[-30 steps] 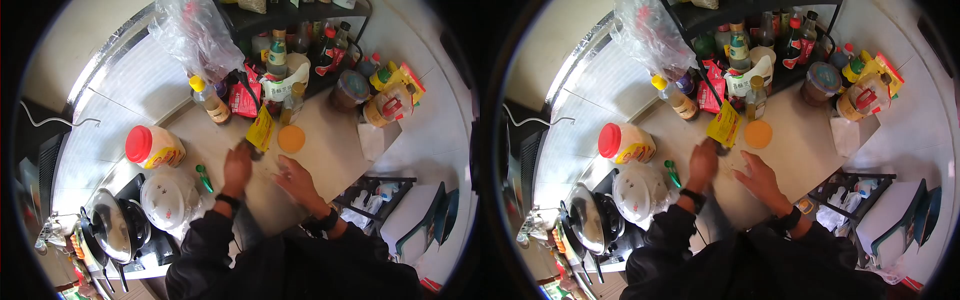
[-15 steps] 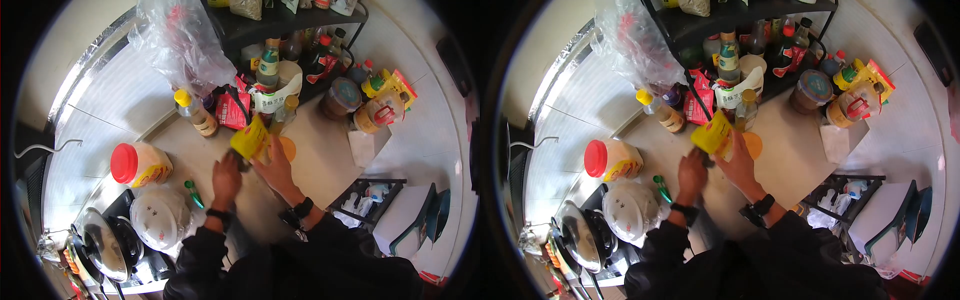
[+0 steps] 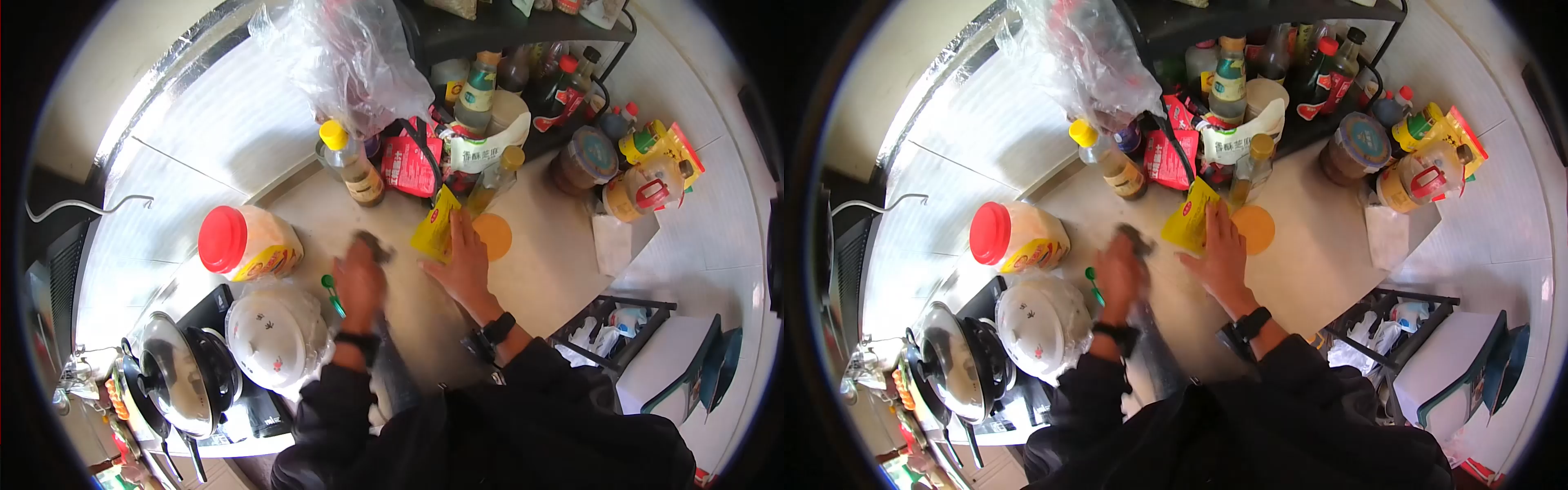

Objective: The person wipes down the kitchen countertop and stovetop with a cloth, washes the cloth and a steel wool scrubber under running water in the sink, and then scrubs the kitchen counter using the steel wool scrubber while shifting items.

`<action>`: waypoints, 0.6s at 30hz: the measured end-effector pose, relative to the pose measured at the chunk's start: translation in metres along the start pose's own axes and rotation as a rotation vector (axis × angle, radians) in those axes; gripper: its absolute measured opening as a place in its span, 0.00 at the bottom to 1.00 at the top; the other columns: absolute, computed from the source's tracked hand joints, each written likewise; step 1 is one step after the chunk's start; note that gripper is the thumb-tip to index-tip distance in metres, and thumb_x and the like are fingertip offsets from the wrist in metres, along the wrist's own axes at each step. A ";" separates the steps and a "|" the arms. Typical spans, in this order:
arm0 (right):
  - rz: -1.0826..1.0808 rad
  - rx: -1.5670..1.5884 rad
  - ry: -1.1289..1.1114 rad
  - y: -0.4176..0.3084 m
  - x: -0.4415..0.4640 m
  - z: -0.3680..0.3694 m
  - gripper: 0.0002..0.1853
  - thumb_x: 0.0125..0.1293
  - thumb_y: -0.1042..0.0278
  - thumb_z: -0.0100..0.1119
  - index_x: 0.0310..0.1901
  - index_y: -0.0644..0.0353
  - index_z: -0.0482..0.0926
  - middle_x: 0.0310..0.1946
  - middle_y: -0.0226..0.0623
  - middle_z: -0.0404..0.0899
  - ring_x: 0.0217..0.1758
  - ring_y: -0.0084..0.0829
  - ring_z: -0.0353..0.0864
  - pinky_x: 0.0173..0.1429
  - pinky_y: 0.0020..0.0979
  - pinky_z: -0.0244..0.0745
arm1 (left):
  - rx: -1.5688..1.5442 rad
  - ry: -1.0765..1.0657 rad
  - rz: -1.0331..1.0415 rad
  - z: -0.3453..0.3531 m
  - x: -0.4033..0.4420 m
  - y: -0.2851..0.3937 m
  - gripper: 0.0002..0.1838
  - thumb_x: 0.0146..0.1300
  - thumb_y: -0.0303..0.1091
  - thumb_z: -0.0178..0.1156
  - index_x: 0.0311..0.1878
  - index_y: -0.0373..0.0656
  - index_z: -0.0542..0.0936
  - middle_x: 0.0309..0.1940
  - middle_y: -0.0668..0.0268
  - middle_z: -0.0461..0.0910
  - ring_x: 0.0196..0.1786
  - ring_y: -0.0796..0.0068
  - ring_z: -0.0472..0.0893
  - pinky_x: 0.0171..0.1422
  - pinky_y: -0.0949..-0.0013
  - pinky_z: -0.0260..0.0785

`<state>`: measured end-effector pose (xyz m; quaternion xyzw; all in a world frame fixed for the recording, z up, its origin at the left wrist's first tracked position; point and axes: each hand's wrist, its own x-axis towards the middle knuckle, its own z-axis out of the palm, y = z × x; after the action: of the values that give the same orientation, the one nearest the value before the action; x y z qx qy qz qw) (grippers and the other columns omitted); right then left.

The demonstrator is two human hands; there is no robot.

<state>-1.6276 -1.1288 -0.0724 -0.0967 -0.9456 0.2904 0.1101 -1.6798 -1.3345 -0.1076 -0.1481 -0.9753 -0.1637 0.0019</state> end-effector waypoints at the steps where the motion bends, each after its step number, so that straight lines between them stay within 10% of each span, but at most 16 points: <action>1: -0.002 0.016 0.032 0.002 -0.002 0.004 0.49 0.52 0.54 0.71 0.71 0.64 0.55 0.72 0.53 0.57 0.69 0.54 0.64 0.65 0.50 0.65 | 0.069 0.022 0.021 -0.007 0.005 0.004 0.21 0.55 0.30 0.57 0.54 0.40 0.78 0.57 0.58 0.78 0.64 0.60 0.73 0.68 0.46 0.59; 8: -0.004 0.207 0.211 0.010 0.000 0.010 0.22 0.67 0.65 0.56 0.60 0.67 0.71 0.44 0.50 0.80 0.44 0.51 0.80 0.45 0.40 0.75 | 0.091 0.016 0.435 0.025 -0.089 0.056 0.20 0.55 0.32 0.57 0.52 0.40 0.80 0.59 0.60 0.77 0.64 0.59 0.73 0.67 0.49 0.62; 12: 0.072 0.362 0.166 0.000 -0.015 -0.033 0.14 0.72 0.66 0.50 0.48 0.70 0.77 0.25 0.47 0.79 0.27 0.45 0.78 0.33 0.38 0.71 | -0.037 0.023 0.193 0.042 -0.039 0.000 0.20 0.56 0.32 0.56 0.53 0.39 0.79 0.60 0.60 0.77 0.64 0.58 0.73 0.70 0.49 0.60; 18: 0.279 0.461 0.053 0.015 -0.073 -0.083 0.14 0.73 0.64 0.49 0.43 0.69 0.77 0.27 0.53 0.77 0.27 0.47 0.79 0.33 0.38 0.72 | 0.137 0.024 0.377 0.031 -0.062 0.039 0.21 0.57 0.31 0.56 0.55 0.41 0.78 0.61 0.60 0.76 0.66 0.61 0.71 0.71 0.47 0.57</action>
<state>-1.5340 -1.0903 -0.0250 -0.2061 -0.8289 0.5077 0.1126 -1.6081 -1.3068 -0.1279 -0.3258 -0.9390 -0.0955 0.0541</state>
